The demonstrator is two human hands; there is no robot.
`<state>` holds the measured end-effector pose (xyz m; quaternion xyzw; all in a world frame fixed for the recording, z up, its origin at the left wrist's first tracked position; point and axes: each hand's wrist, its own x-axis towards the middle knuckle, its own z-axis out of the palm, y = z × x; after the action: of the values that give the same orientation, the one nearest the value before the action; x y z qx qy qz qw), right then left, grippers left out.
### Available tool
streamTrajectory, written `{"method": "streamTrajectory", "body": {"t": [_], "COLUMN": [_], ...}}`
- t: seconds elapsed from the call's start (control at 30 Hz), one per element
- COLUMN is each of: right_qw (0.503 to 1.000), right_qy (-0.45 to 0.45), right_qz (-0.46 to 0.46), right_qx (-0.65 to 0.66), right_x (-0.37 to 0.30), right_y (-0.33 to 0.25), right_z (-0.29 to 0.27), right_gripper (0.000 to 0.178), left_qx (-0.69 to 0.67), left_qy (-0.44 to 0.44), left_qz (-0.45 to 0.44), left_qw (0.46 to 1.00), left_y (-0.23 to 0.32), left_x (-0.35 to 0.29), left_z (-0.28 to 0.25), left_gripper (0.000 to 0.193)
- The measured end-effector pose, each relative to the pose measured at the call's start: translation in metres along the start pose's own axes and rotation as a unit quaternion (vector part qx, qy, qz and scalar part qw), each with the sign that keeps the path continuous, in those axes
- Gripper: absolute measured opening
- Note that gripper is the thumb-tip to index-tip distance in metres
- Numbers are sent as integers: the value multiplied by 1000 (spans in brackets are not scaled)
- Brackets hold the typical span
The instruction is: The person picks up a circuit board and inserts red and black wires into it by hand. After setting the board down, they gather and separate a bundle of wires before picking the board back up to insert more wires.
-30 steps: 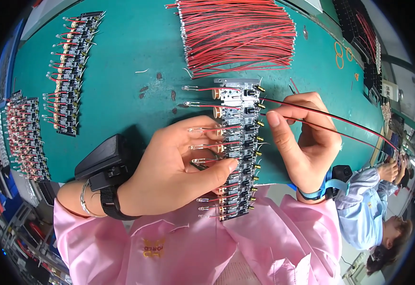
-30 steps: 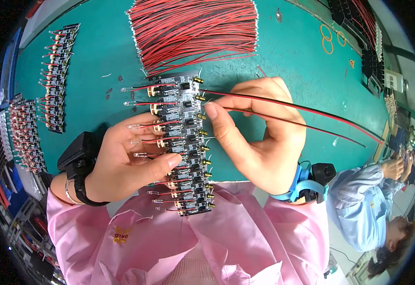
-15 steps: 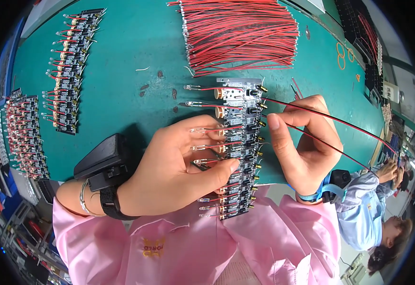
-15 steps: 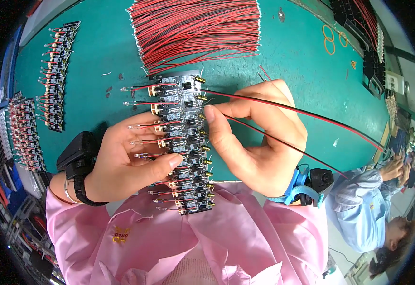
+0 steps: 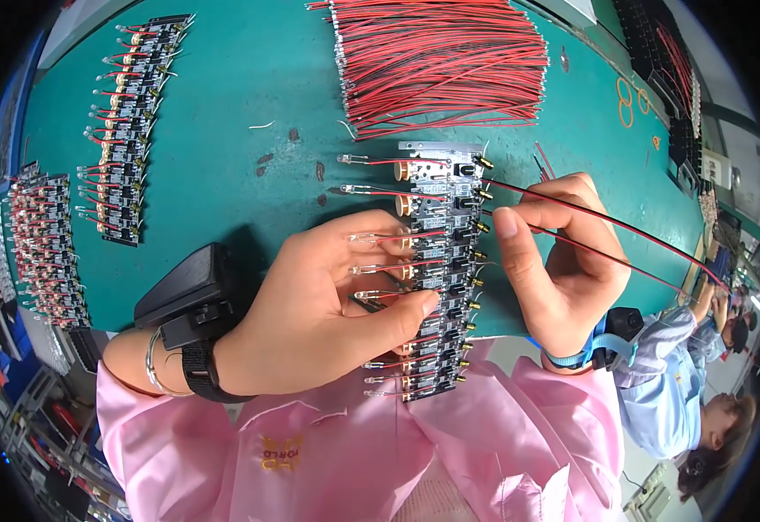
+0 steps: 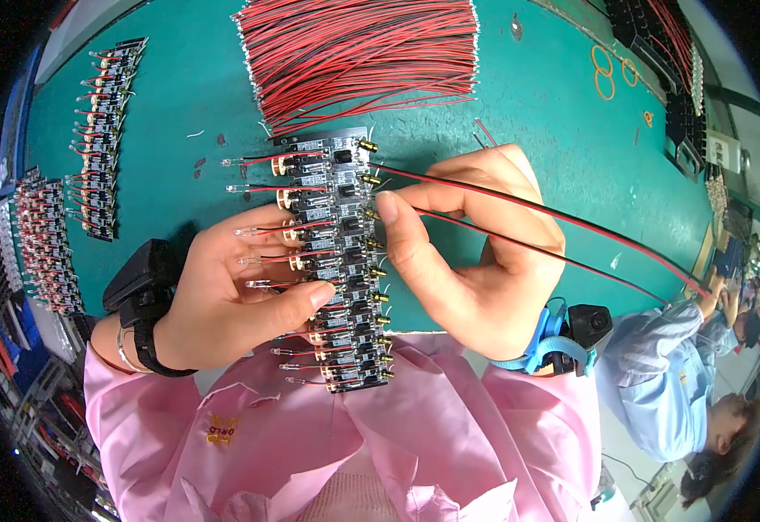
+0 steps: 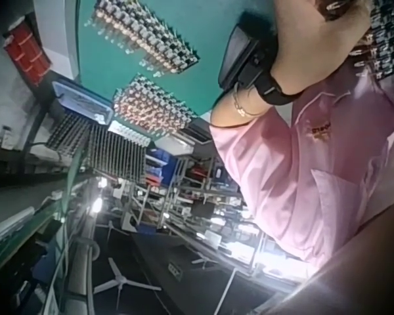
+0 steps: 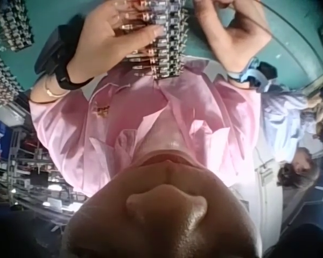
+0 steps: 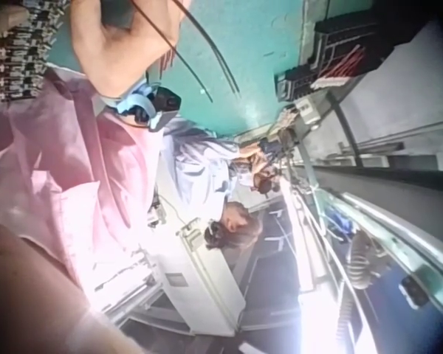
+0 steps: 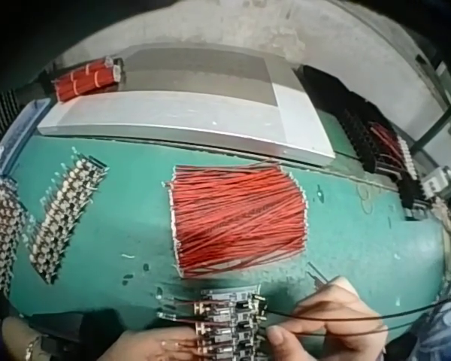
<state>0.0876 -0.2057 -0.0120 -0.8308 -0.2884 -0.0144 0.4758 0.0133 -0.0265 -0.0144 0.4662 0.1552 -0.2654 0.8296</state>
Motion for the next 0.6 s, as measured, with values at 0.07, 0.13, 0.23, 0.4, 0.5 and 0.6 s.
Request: {"method": "streamTrajectory", "body": {"t": [0.07, 0.13, 0.23, 0.4, 0.5, 0.6], "right_qw": [1000, 1000, 1000, 1000, 1000, 1000], "right_qy": [-1, 3, 5, 0, -2, -3], "right_qz": [-1, 3, 1, -10, -8, 0], "right_qx": [0, 2, 1, -15, -23, -24], "right_x": [0, 0, 0, -1, -1, -1], "right_y": [0, -1, 0, 0, -1, -3], "right_z": [0, 1, 1, 2, 3, 3], "right_gripper": [13, 13, 13, 13, 13, 12], "left_qx": [0, 1, 4, 9, 12, 15], "left_qy": [-1, 8, 12, 3, -1, 0], "left_qz": [1, -7, -7, -6, -11, -13], "left_qw": [1000, 1000, 1000, 1000, 1000, 1000], "left_y": [0, 2, 2, 1, 1, 1], "left_x": [0, -1, -1, -2, -2, -2], "left_z": [0, 2, 2, 1, 1, 2], "left_gripper": [31, 30, 30, 30, 30, 30]}}
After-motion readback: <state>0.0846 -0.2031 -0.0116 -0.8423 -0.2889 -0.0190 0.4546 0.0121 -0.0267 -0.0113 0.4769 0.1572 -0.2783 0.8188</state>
